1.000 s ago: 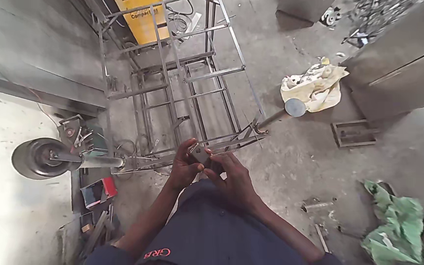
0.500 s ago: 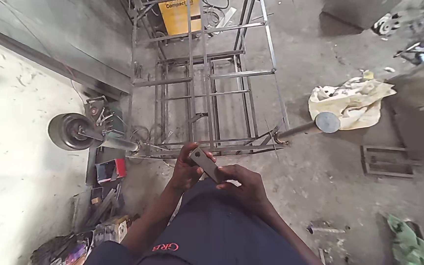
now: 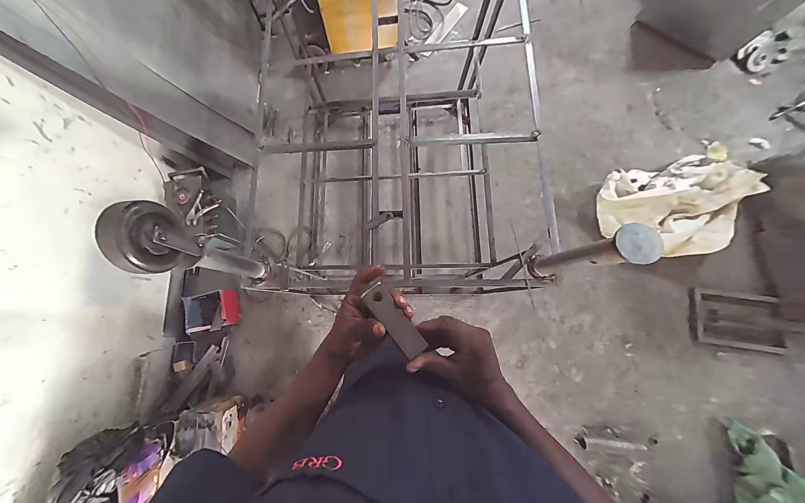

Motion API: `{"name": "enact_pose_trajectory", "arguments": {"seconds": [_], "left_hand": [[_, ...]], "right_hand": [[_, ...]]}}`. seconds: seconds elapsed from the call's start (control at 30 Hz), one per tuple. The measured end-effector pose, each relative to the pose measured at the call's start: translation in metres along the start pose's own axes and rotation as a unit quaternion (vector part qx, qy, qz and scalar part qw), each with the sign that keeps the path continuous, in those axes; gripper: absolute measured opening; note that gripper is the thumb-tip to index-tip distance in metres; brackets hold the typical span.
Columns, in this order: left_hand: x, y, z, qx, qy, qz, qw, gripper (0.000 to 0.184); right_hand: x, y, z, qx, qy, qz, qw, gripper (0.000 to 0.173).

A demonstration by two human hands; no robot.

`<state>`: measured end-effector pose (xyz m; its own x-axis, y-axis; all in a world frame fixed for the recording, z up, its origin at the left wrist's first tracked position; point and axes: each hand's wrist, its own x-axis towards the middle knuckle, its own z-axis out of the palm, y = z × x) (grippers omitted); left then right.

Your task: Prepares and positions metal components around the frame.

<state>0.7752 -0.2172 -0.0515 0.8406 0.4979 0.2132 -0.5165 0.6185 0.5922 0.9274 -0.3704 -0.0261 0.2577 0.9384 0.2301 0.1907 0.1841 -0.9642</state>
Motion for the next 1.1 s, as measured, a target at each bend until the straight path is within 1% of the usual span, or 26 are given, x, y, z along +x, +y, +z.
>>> {"name": "enact_pose_trajectory", "arguments": {"seconds": [0.07,0.23,0.43,0.57,0.63,0.7,0.8,0.9,0.97,1.03,1.1], "left_hand": [[0.0,-0.002,-0.001,-0.03,-0.004,-0.008,1.0,0.069],[-0.003,-0.013,0.0,-0.078,-0.01,-0.017,0.997,0.065],[-0.008,-0.019,0.002,-0.101,0.002,-0.032,0.994,0.065],[-0.009,-0.023,0.001,-0.096,-0.005,-0.015,0.995,0.059],[-0.008,-0.022,-0.001,-0.077,-0.014,-0.002,0.997,0.055],[-0.006,-0.02,-0.002,-0.044,-0.01,0.005,0.999,0.054],[-0.004,-0.015,-0.001,0.003,0.024,0.003,1.0,0.055],[0.001,-0.008,0.003,0.042,0.057,-0.006,0.997,0.057],[0.004,-0.006,0.004,0.075,0.069,-0.006,0.995,0.063],[0.007,-0.003,0.007,0.117,0.079,-0.015,0.99,0.072],[0.012,-0.002,0.008,0.172,0.09,-0.015,0.981,0.078]], "right_hand": [[0.0,0.003,0.0,-0.009,0.0,-0.011,1.0,0.045],[0.001,0.002,-0.002,-0.022,-0.003,-0.039,0.999,0.045],[-0.001,0.004,-0.003,-0.038,-0.006,-0.056,0.998,0.046],[-0.002,0.004,-0.005,-0.036,-0.013,-0.051,0.998,0.046],[-0.002,0.005,-0.006,-0.029,-0.018,-0.041,0.999,0.046],[-0.003,0.006,-0.007,0.008,-0.025,-0.013,1.0,0.043],[-0.004,0.008,-0.01,0.073,-0.03,0.043,0.996,0.035],[-0.004,0.013,-0.012,0.114,-0.03,0.079,0.99,0.032],[-0.004,0.017,-0.014,0.125,-0.029,0.093,0.987,0.032],[-0.004,0.023,-0.015,0.142,-0.03,0.111,0.983,0.032],[-0.004,0.031,-0.017,0.175,-0.032,0.144,0.973,0.034]]}}
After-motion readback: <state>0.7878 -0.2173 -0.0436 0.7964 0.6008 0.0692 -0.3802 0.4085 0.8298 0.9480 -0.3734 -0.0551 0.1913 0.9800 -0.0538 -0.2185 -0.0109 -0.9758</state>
